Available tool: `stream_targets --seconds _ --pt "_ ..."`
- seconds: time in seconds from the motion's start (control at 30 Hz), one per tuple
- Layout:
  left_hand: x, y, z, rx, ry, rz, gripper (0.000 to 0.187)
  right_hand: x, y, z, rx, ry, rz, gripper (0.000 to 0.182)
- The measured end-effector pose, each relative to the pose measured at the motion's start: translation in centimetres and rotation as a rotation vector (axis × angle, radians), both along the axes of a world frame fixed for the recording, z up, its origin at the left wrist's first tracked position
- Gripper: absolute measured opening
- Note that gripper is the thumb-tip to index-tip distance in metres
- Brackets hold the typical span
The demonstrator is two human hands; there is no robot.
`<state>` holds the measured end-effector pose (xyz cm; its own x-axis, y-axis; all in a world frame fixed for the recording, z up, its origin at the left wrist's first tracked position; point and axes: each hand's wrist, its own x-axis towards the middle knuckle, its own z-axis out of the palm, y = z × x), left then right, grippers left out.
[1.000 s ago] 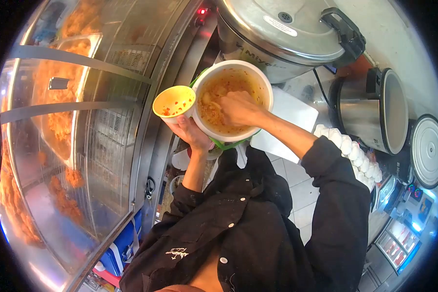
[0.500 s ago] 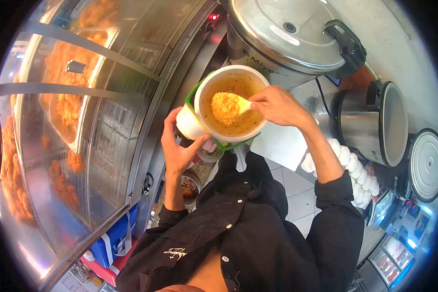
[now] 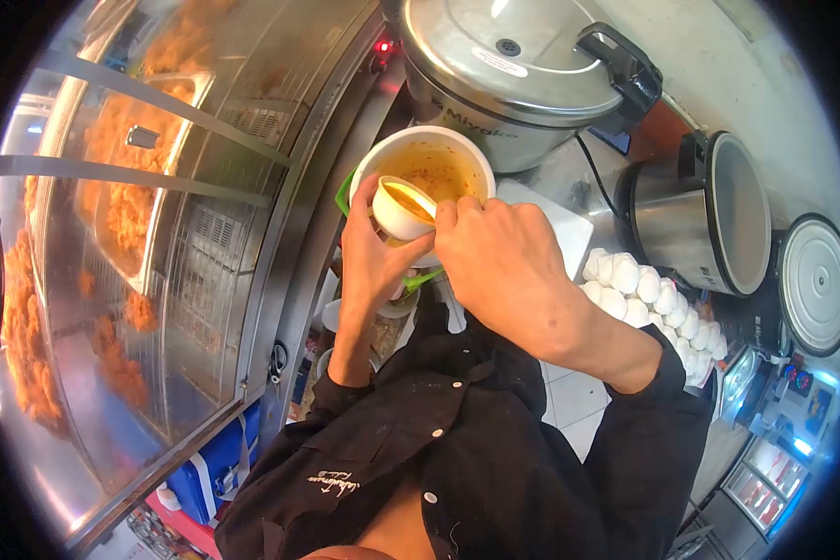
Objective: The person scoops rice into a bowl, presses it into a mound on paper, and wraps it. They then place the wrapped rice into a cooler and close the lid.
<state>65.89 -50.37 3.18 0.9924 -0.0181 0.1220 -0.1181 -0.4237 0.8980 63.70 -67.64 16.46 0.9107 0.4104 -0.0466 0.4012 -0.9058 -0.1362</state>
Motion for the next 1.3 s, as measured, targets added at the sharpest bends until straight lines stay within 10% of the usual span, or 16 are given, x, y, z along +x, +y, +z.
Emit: stream_targets --seconds 0.2,0.33,0.67,0.97,1.3 --pt "0.5 -0.4 -1.4 -0.569 0.085 -0.059 0.085 0.5 -2.0 2.6 0.028 -0.129 -0.087 0.014" --pt "-0.1 0.9 -2.3 -0.482 -0.094 0.061 0.081 2.4 -3.3 1.0 0.068 -0.164 -0.143 0.010" --pt "0.8 1.5 -9.6 -0.633 -0.271 0.334 0.089 11.5 3.4 -20.8 -0.419 0.258 -0.049 0.019" --pt "1.0 0.1 -10.5 -0.730 -0.249 0.429 0.088 11.8 2.9 -21.0 -0.319 0.305 0.410 0.021" --pt "0.2 0.8 -10.9 -0.770 -0.179 0.410 0.099 12.4 3.0 -16.8 -0.436 0.312 0.284 0.021"
